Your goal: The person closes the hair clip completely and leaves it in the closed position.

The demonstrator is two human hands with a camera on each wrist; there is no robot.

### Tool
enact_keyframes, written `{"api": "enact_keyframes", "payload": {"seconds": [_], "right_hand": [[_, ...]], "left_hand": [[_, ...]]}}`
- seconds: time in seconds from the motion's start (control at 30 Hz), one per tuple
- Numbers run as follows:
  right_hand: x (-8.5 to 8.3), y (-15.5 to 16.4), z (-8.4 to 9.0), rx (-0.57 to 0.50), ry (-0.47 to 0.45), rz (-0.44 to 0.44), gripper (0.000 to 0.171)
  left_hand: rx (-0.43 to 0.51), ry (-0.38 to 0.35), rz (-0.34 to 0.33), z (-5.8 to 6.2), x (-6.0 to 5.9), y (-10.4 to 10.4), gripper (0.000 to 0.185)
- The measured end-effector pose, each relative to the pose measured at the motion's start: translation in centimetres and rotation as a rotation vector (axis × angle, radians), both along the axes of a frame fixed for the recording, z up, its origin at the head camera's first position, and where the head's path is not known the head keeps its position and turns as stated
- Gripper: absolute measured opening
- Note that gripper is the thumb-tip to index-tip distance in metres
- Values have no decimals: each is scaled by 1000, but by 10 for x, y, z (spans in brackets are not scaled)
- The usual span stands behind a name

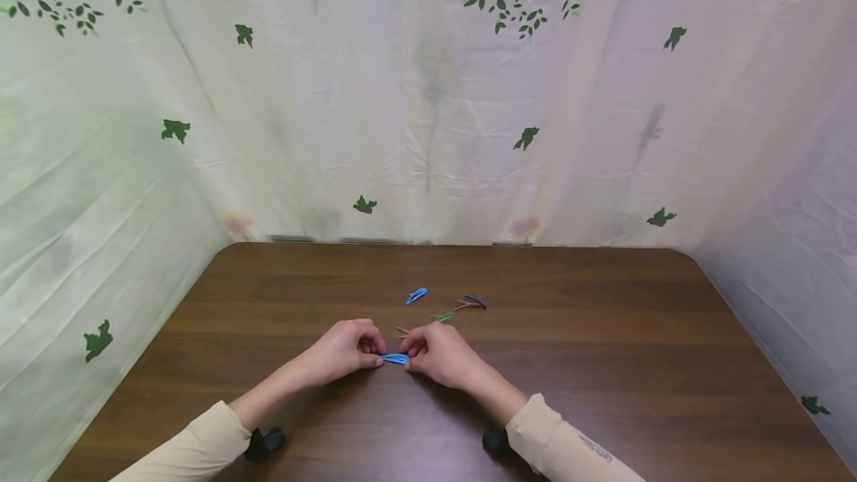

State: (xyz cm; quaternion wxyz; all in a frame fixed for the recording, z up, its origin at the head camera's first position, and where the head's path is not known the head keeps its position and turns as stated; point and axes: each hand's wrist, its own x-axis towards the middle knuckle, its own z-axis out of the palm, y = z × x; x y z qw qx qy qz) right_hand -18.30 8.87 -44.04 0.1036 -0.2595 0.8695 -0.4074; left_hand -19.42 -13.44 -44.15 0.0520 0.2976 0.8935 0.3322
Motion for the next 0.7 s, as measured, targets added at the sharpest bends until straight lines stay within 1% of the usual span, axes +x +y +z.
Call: {"api": "enact_keyframes", "payload": {"seconds": [0.17, 0.37, 0.53, 0.7], "right_hand": [[5, 7, 2, -26, -4, -7, 13], [10, 19, 6, -20, 21, -49, 13], [8, 24, 10, -6, 41, -104, 14], [3, 24, 10, 26, 102, -152, 16]], "left_hand": [[15, -16, 4, 3, -1, -5, 8], [20, 9, 20, 5, -5, -8, 8], [32, 38, 40, 5, -8, -7, 8], [38, 13, 66, 4, -12, -3, 9]]}}
